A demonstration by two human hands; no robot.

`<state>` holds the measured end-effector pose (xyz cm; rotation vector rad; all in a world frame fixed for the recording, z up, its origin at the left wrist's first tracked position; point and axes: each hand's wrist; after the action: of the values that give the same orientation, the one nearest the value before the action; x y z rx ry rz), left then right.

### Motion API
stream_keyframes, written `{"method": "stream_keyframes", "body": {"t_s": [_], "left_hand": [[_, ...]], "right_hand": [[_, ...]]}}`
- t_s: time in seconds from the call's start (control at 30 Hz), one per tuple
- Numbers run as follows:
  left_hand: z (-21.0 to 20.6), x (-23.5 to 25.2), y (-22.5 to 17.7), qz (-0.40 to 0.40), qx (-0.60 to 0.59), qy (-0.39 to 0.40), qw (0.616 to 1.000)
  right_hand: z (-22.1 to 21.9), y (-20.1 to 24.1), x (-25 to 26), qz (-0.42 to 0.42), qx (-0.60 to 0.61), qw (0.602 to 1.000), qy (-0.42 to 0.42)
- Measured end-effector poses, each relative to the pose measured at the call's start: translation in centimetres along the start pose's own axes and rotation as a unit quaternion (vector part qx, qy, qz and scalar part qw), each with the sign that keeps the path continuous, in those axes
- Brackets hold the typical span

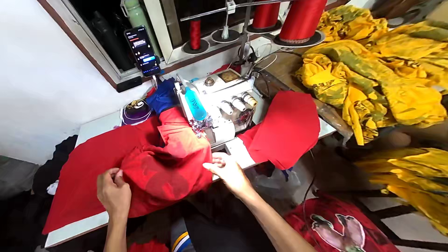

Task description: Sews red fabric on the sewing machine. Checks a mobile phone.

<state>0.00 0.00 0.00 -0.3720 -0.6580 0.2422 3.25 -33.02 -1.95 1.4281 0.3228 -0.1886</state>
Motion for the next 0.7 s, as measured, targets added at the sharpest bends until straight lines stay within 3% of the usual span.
{"method": "stream_keyframes", "body": {"t_s": [0.07, 0.13, 0.2, 0.3, 0.37, 0.47, 0.7], "left_hand": [[0.0, 1.1, 0.0, 0.017, -0.012, 0.009, 1.000], [0.0, 1.0, -1.9, 0.040, -0.033, 0.057, 0.997], [-0.6, -0.4, -5.9, -0.052, -0.055, 0.071, 0.995], [-3.9, -2.2, -11.9, -0.225, -0.117, 0.058, 0.966], [-6.1, -2.0, -13.7, -0.274, -0.136, 0.087, 0.948], [-7.8, -2.1, -14.2, -0.274, -0.087, 0.142, 0.947], [-7.5, -1.9, -14.1, -0.257, -0.078, 0.153, 0.951]], "right_hand": [[-1.4, -0.8, 0.0, 0.006, 0.118, 0.991, 0.061], [-2.3, -1.8, -0.6, 0.039, 0.135, 0.990, 0.029], [-2.7, -2.6, -1.0, 0.071, 0.146, 0.987, -0.015], [-2.8, -2.8, -1.5, 0.080, 0.199, 0.977, -0.016], [-2.7, -2.7, -1.7, 0.074, 0.217, 0.973, -0.013], [-2.0, -2.5, -2.2, 0.055, 0.214, 0.975, -0.009], [-2.1, -2.3, -0.2, 0.031, 0.189, 0.981, 0.034]]}}
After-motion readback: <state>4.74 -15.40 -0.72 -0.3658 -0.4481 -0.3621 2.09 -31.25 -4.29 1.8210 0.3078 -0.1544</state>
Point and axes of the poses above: each hand's wrist, its own x-axis towards the middle knuckle, its own z-axis out of the back of the hand, y = z × x, and after that the axes turned 6 degrees about -z, right-handed
